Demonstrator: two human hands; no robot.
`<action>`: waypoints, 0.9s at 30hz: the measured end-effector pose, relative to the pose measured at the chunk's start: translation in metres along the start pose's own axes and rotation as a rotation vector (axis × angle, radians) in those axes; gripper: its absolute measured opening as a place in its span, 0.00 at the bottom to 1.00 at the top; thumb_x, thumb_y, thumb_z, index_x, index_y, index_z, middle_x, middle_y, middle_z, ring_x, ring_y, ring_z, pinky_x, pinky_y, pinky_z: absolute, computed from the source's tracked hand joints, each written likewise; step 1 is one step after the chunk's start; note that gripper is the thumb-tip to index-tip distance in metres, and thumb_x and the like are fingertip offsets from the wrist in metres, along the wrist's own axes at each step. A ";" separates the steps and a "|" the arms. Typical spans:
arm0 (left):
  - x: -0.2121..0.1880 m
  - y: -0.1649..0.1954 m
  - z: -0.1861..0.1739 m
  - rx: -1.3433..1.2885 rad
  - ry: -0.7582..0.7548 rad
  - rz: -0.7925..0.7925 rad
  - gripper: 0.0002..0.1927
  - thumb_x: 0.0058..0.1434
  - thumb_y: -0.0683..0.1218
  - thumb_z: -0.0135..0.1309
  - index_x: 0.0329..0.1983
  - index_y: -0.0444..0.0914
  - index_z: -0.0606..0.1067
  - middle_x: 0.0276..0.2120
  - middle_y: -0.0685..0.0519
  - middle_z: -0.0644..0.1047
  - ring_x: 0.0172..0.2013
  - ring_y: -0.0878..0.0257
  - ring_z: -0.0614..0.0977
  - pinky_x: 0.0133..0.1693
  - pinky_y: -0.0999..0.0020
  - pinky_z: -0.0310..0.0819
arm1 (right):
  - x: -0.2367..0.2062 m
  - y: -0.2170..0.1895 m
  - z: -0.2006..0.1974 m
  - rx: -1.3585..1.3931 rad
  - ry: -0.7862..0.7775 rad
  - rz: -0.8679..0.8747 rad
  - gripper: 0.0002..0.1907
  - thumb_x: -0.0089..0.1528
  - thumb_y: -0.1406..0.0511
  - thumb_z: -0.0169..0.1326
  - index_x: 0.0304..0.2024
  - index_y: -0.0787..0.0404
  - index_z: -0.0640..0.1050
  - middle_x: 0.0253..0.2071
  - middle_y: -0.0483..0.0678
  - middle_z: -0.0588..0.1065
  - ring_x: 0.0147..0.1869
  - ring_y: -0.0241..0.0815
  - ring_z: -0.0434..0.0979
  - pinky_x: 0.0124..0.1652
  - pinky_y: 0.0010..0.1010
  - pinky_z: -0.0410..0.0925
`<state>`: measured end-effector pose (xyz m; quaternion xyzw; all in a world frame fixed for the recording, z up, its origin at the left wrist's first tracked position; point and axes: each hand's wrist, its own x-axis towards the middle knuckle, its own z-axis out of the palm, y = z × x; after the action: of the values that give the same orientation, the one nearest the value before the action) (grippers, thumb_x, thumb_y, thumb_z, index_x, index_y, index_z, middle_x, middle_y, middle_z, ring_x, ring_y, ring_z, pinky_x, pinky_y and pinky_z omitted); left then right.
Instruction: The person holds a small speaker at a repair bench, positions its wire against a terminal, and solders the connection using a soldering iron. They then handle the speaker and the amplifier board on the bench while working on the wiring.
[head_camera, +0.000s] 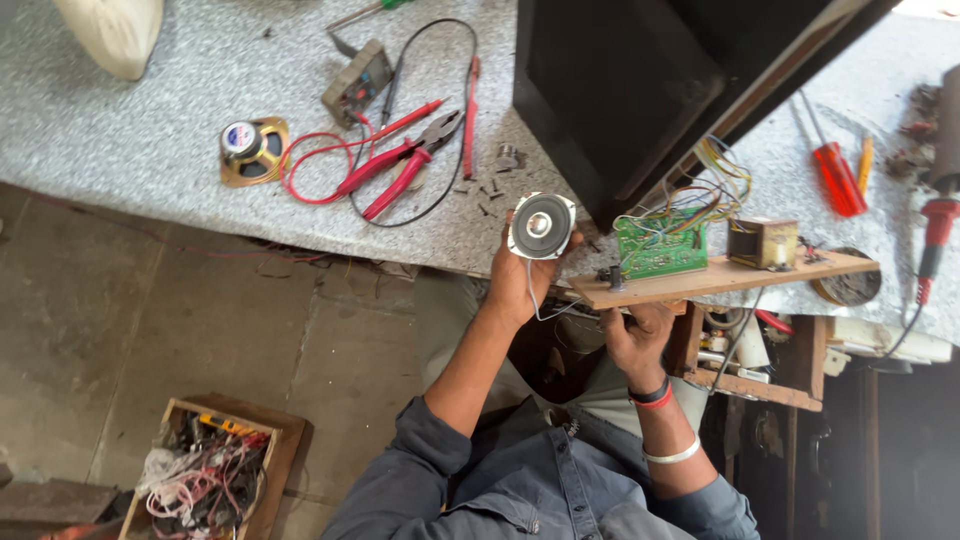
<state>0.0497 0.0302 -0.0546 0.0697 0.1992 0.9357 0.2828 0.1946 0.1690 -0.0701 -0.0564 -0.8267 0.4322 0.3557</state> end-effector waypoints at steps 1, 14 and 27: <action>0.001 0.000 -0.001 -0.009 -0.007 -0.004 0.24 0.79 0.59 0.37 0.60 0.37 0.72 0.52 0.48 0.79 0.52 0.55 0.81 0.58 0.53 0.76 | 0.000 0.001 0.001 -0.004 0.004 -0.006 0.12 0.65 0.61 0.58 0.37 0.64 0.82 0.30 0.52 0.78 0.34 0.46 0.80 0.38 0.31 0.68; 0.006 -0.002 -0.010 -0.101 -0.052 0.010 0.27 0.81 0.61 0.37 0.62 0.34 0.70 0.55 0.46 0.78 0.55 0.55 0.80 0.60 0.54 0.76 | -0.003 0.012 0.007 -0.020 0.021 0.013 0.19 0.69 0.55 0.60 0.37 0.67 0.81 0.24 0.49 0.73 0.28 0.39 0.70 0.34 0.31 0.61; 0.005 -0.001 -0.012 -0.088 -0.040 -0.014 0.29 0.79 0.62 0.39 0.64 0.33 0.69 0.54 0.44 0.77 0.52 0.51 0.81 0.59 0.55 0.76 | 0.004 -0.007 0.009 0.073 -0.015 0.076 0.22 0.70 0.53 0.57 0.33 0.66 0.82 0.22 0.44 0.74 0.28 0.32 0.71 0.32 0.25 0.62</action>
<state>0.0429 0.0293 -0.0659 0.0746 0.1528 0.9399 0.2960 0.1874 0.1603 -0.0665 -0.0715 -0.8104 0.4757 0.3345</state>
